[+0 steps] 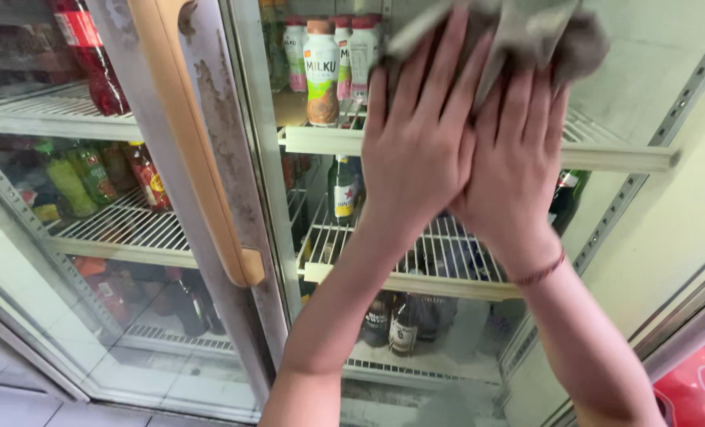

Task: The person wipes the exterior glass and frame of a commercial reach-in refrigerator using a cloth, then sprays cleaner and wipes several snack packages before placing them back on a shelf.

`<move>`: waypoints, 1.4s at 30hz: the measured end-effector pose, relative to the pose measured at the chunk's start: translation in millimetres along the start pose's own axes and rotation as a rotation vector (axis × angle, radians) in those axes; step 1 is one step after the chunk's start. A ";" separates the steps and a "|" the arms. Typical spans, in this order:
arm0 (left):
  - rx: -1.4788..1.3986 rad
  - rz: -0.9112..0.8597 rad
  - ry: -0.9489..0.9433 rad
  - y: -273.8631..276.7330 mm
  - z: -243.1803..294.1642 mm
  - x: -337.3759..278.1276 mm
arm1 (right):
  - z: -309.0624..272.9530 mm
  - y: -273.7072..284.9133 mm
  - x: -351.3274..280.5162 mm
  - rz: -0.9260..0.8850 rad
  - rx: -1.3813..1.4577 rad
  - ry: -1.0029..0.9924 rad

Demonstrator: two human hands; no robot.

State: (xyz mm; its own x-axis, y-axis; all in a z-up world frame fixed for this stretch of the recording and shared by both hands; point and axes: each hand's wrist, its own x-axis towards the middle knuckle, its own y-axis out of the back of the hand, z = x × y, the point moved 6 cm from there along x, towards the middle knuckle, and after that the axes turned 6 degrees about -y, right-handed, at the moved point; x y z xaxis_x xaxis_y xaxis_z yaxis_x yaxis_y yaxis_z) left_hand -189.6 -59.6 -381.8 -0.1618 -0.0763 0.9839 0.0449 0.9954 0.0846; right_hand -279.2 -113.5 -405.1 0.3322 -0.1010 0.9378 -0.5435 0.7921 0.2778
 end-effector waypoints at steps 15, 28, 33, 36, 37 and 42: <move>-0.063 -0.223 0.071 22.0 -21.3 -203.0 | -108.2 -42.8 -158.7 -0.129 0.108 -0.045; 0.017 0.035 0.187 24.3 -105.4 -21.6 | -104.9 -11.8 46.3 0.033 0.166 0.076; 0.004 0.019 0.188 25.2 -105.8 -26.5 | -108.7 -7.6 47.2 0.018 0.178 0.038; -0.033 -0.007 0.155 27.2 -93.7 -84.9 | -116.0 -29.7 -6.1 -0.011 0.048 0.045; -0.050 -0.027 0.145 25.4 -87.3 -111.7 | -119.7 -39.1 -33.7 -0.047 0.006 0.048; -0.087 -0.179 0.215 1.7 -45.3 -285.3 | -140.3 -83.8 -203.9 -0.243 0.135 0.016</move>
State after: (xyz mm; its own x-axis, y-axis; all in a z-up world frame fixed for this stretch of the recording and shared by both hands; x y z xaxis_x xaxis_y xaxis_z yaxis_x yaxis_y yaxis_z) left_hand -98.7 -38.7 -655.2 0.0376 -0.2697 0.9622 0.1208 0.9571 0.2635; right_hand -193.2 -74.9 -648.8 0.4775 -0.2678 0.8368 -0.5437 0.6581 0.5209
